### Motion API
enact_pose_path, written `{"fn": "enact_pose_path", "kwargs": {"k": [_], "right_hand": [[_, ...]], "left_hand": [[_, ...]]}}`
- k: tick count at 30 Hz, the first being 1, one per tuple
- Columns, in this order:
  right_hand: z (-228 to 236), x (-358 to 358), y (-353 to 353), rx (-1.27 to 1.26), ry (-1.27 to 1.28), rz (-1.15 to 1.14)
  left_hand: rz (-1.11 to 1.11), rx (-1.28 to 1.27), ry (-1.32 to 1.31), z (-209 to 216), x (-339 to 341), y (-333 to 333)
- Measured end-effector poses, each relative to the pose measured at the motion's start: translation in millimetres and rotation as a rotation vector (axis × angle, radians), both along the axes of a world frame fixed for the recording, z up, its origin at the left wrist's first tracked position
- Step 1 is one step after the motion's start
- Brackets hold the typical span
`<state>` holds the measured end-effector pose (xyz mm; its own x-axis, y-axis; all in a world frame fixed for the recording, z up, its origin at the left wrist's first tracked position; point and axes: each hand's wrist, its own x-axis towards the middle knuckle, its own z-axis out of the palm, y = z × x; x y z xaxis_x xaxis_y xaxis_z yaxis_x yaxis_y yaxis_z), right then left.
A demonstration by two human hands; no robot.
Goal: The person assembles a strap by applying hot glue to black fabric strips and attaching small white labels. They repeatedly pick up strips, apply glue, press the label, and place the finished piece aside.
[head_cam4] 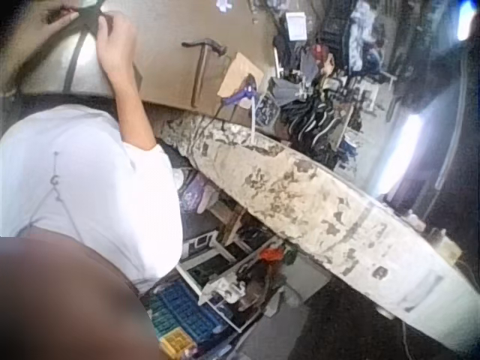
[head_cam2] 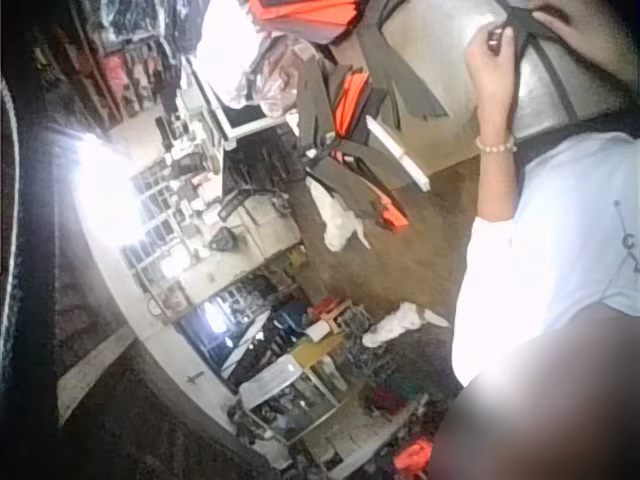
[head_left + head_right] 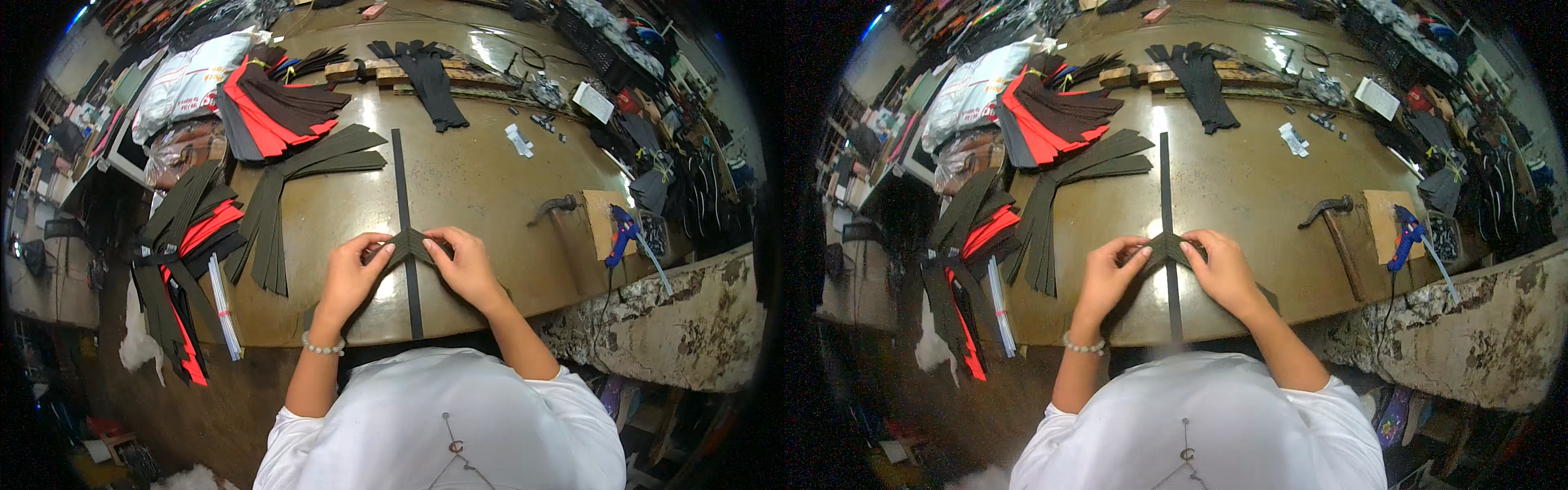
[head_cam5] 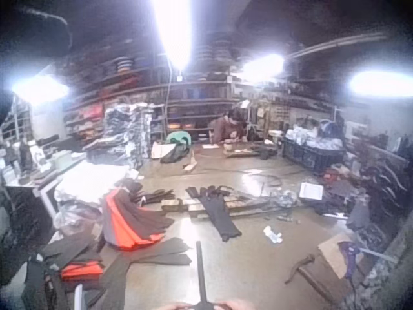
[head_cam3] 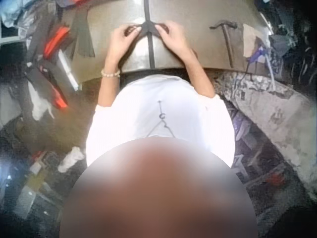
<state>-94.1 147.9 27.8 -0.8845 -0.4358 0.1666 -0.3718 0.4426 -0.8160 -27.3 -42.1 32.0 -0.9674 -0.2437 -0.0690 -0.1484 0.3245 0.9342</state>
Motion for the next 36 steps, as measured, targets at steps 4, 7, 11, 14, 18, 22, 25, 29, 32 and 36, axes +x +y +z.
{"fn": "enact_pose_path", "kwargs": {"k": [4,7,11,14,18,22,25,29,32,36], "right_hand": [[-20,10,3,0.088,0.119,-0.018],[-25,10,2,0.116,0.112,-0.033],[-27,7,1,0.131,0.202,-0.014],[-29,7,1,0.180,0.298,-0.015],[-28,15,-3,0.306,0.286,0.041],[-21,16,1,0.497,0.542,0.129],[-17,-2,43,0.267,0.387,0.171],[-25,-32,192,0.011,0.432,-1.215],[-52,-52,297,0.096,0.567,-1.417],[-54,-81,337,0.188,0.316,-0.971]], "left_hand": [[0.057,-0.146,0.083,-21,7,10],[0.070,-0.165,0.104,-23,7,10],[0.082,-0.299,0.159,-23,6,12],[0.103,-0.354,0.113,-24,7,15],[0.066,-0.736,0.306,-25,11,20],[-0.122,-0.650,0.388,-28,8,22],[-0.143,-0.568,0.369,-31,7,21],[-0.153,-0.566,0.384,-32,8,19],[-0.153,-0.511,0.406,-33,7,17],[-0.102,-0.440,0.377,-33,5,18]]}}
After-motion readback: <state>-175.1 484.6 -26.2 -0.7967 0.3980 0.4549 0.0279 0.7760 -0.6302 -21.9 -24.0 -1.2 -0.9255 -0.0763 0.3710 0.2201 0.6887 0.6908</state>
